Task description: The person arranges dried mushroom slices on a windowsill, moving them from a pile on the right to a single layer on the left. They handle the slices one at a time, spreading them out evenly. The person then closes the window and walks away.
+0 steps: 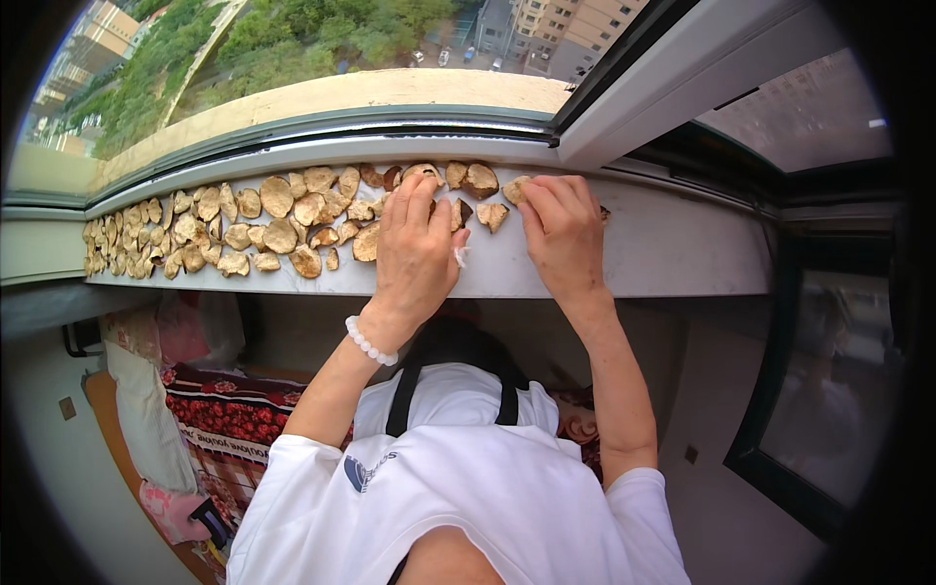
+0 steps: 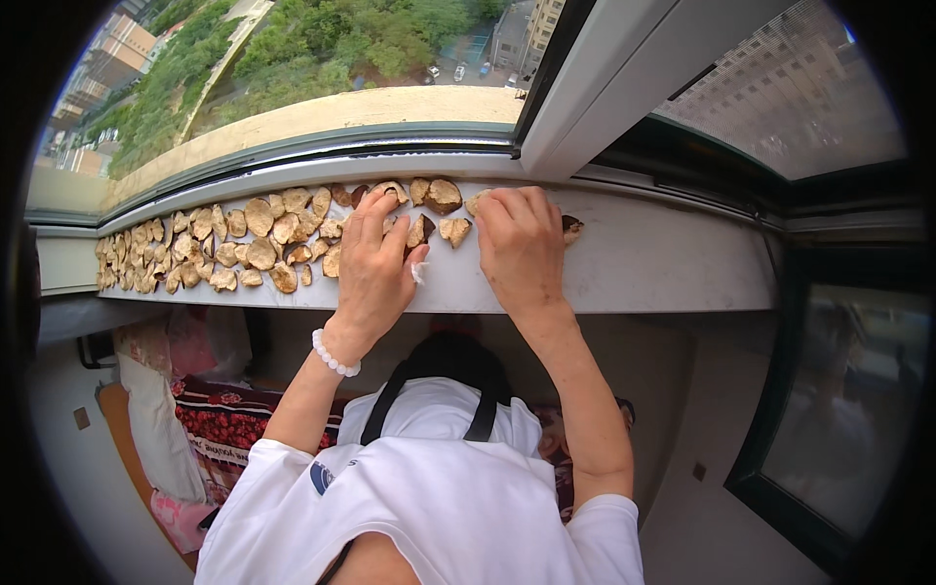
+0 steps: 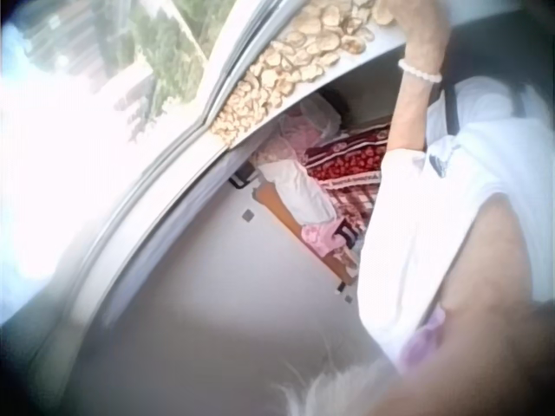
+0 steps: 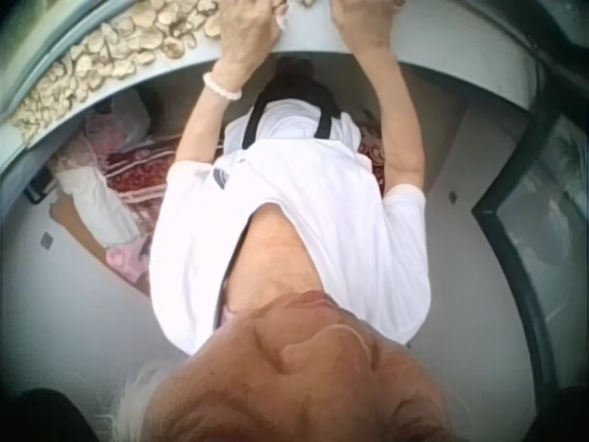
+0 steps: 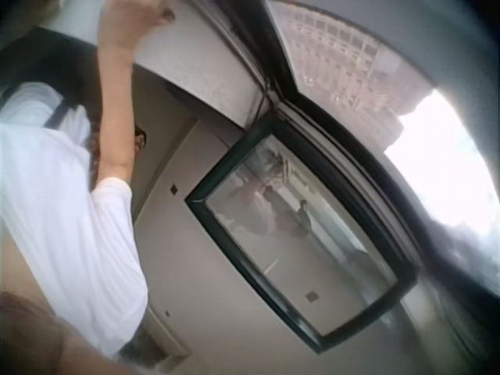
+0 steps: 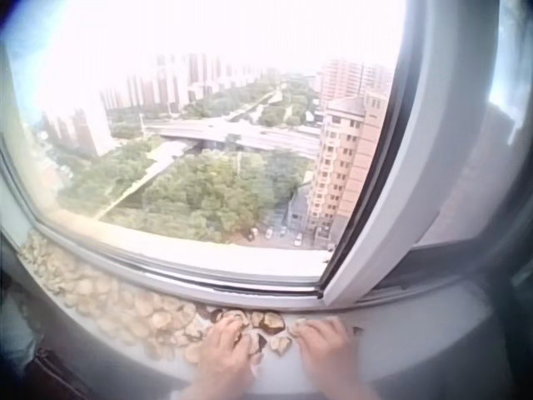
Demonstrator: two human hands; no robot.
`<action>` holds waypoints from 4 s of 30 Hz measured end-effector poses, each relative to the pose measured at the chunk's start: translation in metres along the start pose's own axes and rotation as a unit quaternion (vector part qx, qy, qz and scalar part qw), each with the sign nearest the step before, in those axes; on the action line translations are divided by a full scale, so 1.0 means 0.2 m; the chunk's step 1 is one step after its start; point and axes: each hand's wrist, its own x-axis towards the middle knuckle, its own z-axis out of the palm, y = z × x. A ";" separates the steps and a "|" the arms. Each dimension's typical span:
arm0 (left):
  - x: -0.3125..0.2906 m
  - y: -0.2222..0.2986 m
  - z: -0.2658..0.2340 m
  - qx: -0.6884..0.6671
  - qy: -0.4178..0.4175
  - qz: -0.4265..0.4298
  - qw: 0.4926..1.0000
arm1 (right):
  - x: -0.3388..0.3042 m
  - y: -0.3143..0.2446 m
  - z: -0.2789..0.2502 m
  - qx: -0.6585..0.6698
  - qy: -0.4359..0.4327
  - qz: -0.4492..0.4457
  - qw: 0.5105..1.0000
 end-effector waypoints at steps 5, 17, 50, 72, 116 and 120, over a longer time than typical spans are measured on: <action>-0.09 0.00 -0.12 -0.019 0.019 -0.013 1.000 | -0.07 0.13 -0.15 -0.057 -0.016 0.085 0.995; -0.42 0.04 -0.21 -0.150 -0.026 -0.017 0.988 | -0.26 0.02 -0.13 -0.057 -0.113 0.148 0.981; -0.32 0.08 -0.06 -0.176 -0.088 0.073 0.978 | -0.12 0.10 0.06 0.293 -0.006 0.162 0.942; -0.33 0.08 -0.10 -0.179 -0.082 0.070 0.978 | -0.25 0.06 -0.05 -0.014 0.012 0.139 0.990; -0.28 0.11 -0.10 -0.267 0.022 0.014 0.963 | -0.14 -0.26 -0.05 0.181 -0.077 0.059 0.979; -0.28 0.07 -0.07 -0.221 0.031 0.076 0.972 | -0.20 -0.25 -0.05 0.373 -0.154 0.264 0.876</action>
